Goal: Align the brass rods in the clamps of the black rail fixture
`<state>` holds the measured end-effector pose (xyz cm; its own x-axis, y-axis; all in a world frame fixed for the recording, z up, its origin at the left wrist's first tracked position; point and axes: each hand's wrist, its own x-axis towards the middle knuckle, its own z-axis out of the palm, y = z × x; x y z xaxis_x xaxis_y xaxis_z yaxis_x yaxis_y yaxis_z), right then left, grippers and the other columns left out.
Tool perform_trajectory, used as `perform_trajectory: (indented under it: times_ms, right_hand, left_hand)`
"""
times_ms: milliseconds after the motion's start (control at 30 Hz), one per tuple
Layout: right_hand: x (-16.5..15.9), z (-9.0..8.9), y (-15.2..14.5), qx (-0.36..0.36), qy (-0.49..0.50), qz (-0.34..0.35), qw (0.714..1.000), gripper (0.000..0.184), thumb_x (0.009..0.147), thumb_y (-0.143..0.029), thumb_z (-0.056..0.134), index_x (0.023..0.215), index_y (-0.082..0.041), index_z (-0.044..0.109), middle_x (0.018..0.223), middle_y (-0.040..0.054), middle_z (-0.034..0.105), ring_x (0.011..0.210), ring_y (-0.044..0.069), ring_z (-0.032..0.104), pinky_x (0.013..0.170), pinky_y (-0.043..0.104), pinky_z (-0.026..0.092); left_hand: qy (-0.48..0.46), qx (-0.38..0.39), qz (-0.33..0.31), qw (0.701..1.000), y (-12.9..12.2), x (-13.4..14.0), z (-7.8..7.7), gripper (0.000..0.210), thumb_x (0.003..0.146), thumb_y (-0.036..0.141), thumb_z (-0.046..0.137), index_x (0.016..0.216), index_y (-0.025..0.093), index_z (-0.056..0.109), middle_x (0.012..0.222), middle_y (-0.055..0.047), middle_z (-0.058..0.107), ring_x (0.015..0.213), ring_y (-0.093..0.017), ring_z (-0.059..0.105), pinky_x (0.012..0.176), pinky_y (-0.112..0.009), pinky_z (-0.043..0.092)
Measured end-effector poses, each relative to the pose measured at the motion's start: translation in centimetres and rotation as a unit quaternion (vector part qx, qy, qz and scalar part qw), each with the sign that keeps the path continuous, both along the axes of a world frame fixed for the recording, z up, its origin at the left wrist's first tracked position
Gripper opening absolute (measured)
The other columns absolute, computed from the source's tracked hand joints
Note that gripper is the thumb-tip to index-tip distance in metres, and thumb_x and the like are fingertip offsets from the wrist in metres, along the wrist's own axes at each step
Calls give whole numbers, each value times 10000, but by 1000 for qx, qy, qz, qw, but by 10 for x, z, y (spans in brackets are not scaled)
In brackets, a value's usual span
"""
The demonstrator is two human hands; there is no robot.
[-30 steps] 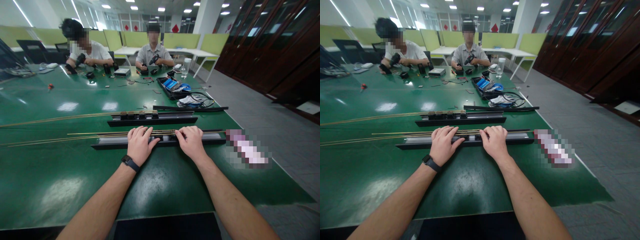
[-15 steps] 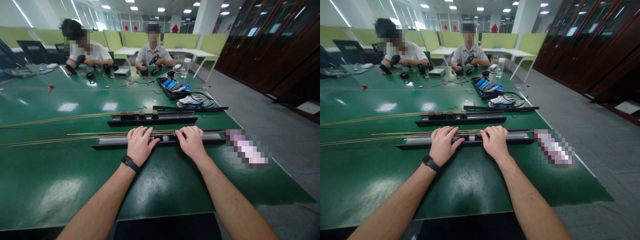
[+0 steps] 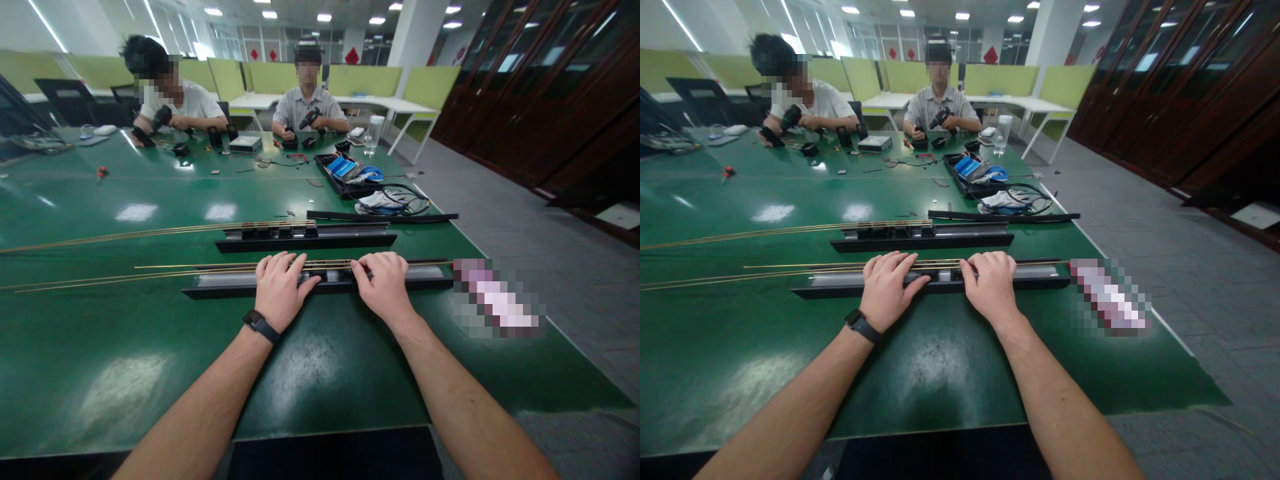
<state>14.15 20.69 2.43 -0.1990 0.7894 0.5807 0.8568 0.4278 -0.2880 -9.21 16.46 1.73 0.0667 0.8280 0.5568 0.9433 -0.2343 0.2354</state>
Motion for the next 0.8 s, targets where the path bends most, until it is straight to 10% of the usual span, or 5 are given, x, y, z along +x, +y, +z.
perform_trajectory:
  times_ms: [800]
  right_hand:
    - [-1, 0, -2, 13, 8, -3, 1000, 288, 1025, -419, 509, 857, -234, 653, 900, 58, 711, 994, 252, 548, 942, 424, 304]
  left_hand:
    - [1, 0, -1, 1000, 0, 0, 1, 455, 960, 533, 633, 1314, 250, 677, 1306, -121, 715, 1307, -330, 590, 1149, -529, 340]
